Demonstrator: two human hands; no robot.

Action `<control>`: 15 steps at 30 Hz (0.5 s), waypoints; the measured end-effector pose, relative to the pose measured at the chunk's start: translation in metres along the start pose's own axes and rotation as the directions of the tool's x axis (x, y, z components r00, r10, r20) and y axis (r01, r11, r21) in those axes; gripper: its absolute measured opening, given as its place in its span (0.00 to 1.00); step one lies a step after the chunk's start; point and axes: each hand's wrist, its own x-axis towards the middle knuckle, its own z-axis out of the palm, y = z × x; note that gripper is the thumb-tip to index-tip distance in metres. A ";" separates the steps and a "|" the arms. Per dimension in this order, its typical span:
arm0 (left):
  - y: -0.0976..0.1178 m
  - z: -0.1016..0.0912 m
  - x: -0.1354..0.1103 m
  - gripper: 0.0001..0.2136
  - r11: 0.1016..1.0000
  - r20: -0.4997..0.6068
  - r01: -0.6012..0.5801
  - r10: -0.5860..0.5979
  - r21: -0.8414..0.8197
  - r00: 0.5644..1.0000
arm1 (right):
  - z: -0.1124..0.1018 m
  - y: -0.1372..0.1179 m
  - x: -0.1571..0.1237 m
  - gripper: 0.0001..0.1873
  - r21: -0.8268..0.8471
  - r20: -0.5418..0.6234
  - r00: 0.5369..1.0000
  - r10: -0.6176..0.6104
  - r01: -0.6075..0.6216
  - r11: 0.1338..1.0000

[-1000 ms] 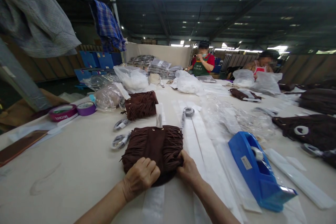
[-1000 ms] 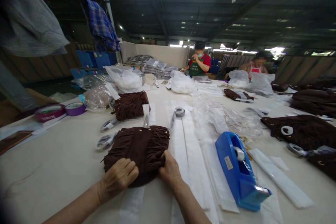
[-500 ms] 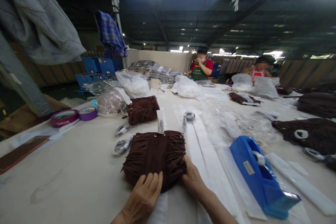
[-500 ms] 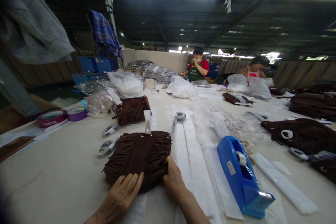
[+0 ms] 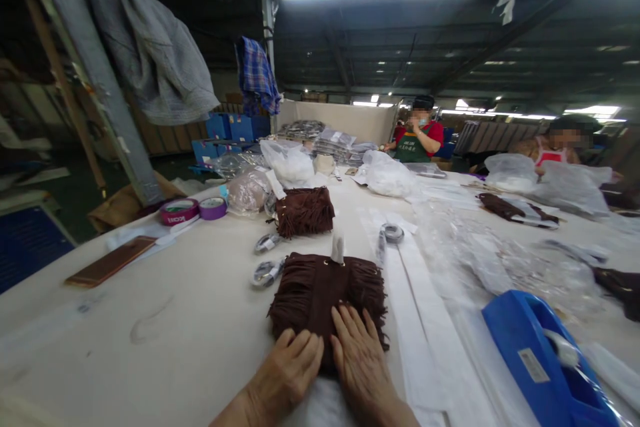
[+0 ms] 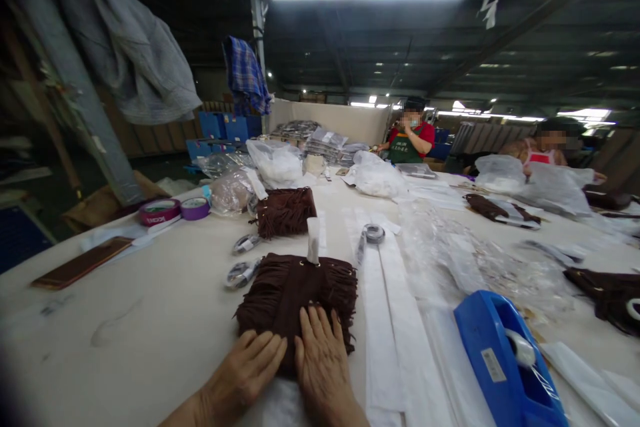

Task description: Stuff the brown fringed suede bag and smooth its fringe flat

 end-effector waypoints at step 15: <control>-0.070 -0.024 -0.041 0.20 0.982 0.184 0.024 -0.059 0.186 0.981 | 0.008 0.007 -0.008 0.19 -0.007 -0.008 1.000 -0.016 0.016 1.000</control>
